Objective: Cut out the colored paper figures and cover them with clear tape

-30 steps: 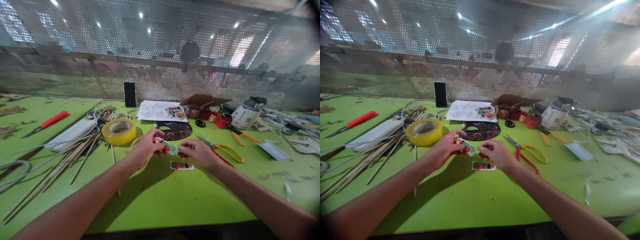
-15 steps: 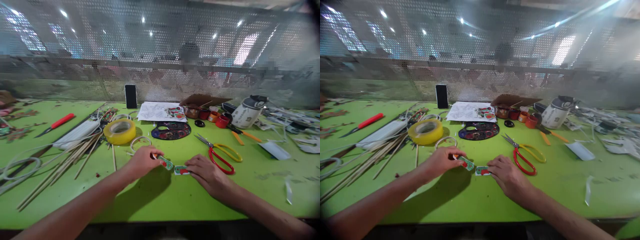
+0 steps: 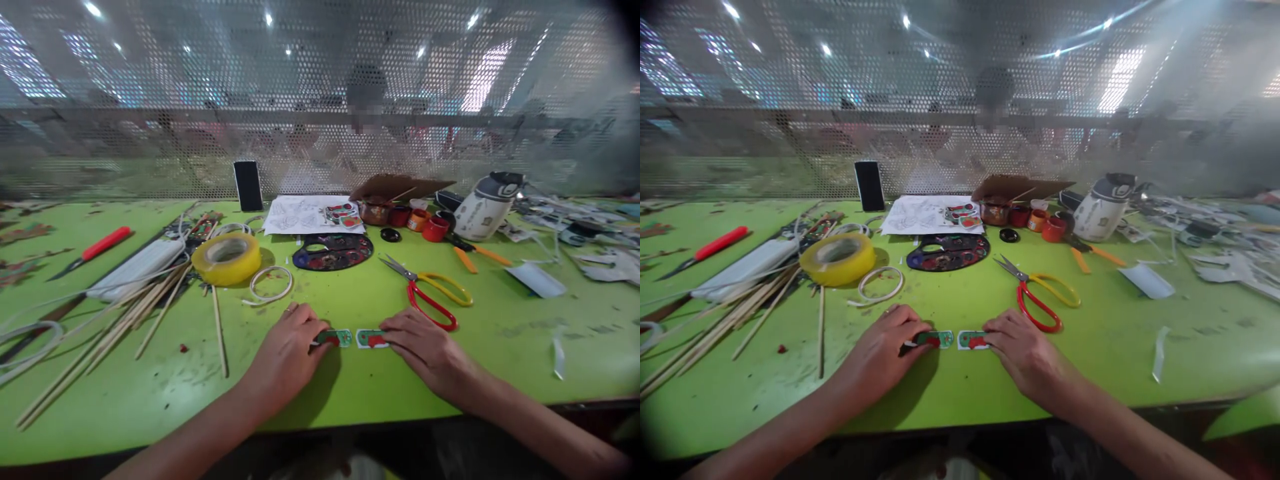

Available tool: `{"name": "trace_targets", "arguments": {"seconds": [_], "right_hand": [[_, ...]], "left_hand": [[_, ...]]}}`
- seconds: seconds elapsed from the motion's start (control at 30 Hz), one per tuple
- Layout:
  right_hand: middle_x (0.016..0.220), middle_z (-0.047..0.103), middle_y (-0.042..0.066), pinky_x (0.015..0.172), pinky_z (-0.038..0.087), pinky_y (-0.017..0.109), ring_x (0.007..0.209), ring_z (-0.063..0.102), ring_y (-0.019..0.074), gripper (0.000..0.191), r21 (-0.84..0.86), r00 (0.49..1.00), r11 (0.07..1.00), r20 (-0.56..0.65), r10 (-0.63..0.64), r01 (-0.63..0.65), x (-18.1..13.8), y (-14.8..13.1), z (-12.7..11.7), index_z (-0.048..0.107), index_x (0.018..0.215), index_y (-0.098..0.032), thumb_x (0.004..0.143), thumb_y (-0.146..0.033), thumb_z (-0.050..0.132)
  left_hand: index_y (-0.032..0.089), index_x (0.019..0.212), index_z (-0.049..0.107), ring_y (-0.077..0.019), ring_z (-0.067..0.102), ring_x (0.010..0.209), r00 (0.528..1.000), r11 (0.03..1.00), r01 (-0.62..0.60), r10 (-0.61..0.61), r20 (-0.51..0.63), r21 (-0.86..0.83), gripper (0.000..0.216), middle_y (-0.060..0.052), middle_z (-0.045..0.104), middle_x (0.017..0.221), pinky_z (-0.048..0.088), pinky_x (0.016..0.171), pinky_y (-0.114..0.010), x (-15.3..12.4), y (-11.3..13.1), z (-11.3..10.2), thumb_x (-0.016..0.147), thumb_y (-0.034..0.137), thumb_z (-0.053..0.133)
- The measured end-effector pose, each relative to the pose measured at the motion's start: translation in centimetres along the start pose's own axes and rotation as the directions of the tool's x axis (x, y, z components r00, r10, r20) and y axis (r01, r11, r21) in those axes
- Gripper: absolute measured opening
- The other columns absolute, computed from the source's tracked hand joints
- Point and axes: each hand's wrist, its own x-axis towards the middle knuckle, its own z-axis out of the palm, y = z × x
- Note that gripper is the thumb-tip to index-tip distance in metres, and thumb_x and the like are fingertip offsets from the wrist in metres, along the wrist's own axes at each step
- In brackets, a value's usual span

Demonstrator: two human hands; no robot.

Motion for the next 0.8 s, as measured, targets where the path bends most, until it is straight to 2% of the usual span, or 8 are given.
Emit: {"name": "trace_targets", "arguments": {"seconds": [0.13, 0.5, 0.67, 0.8], "right_hand": [[0.105, 0.068, 0.012, 0.087, 0.051, 0.044, 0.098, 0.059, 0.0234, 0.024, -0.007, 1.0, 1.0, -0.015, -0.009, 0.009, -0.2, 0.1, 0.0, 0.066, 0.106, -0.016, 0.093, -0.01, 0.047], [0.105, 0.068, 0.011, 0.089, 0.05, 0.045, 0.101, 0.059, 0.0233, 0.024, 0.018, 1.0, 1.0, -0.018, 0.003, -0.003, -0.3, 0.1, 0.2, 0.064, 0.11, -0.017, 0.094, -0.011, 0.047], [0.106, 0.068, 0.011, 0.092, 0.05, 0.046, 0.105, 0.06, 0.0243, 0.024, 0.032, 0.997, 0.997, -0.037, 0.064, -0.063, -0.5, 0.1, -0.2, 0.062, 0.114, -0.019, 0.093, -0.014, 0.05], [0.106, 0.067, 0.012, 0.093, 0.049, 0.047, 0.105, 0.06, 0.0251, 0.023, 0.031, 0.994, 0.996, -0.064, 0.087, -0.085, -0.3, 0.0, -0.9, 0.062, 0.112, -0.019, 0.092, -0.015, 0.052]], "left_hand": [[0.018, 0.092, 0.067, -0.0228, 0.049, 0.086, 0.999, 0.998, -0.047, 0.047, 0.01, 0.034, 0.015, -0.007, 0.057, 0.089, 0.04, 0.079, -0.038, 0.0, 0.2, 0.2, 0.088, 0.025, 0.055], [0.018, 0.094, 0.067, -0.024, 0.048, 0.088, 0.998, 0.998, -0.06, 0.061, -0.012, 0.034, 0.016, -0.008, 0.057, 0.089, 0.039, 0.082, -0.041, 0.0, 0.4, 0.3, 0.087, 0.026, 0.055], [0.017, 0.094, 0.066, -0.0247, 0.049, 0.087, 0.998, 0.998, -0.06, 0.06, -0.016, 0.021, 0.019, -0.009, 0.057, 0.09, 0.04, 0.081, -0.042, 0.0, 0.6, 0.1, 0.086, 0.029, 0.054], [0.017, 0.102, 0.063, -0.025, 0.049, 0.092, 0.993, 0.993, -0.114, 0.113, -0.043, -0.015, 0.021, -0.01, 0.057, 0.098, 0.041, 0.083, -0.041, -0.1, 0.6, 0.1, 0.086, 0.026, 0.053]]}}
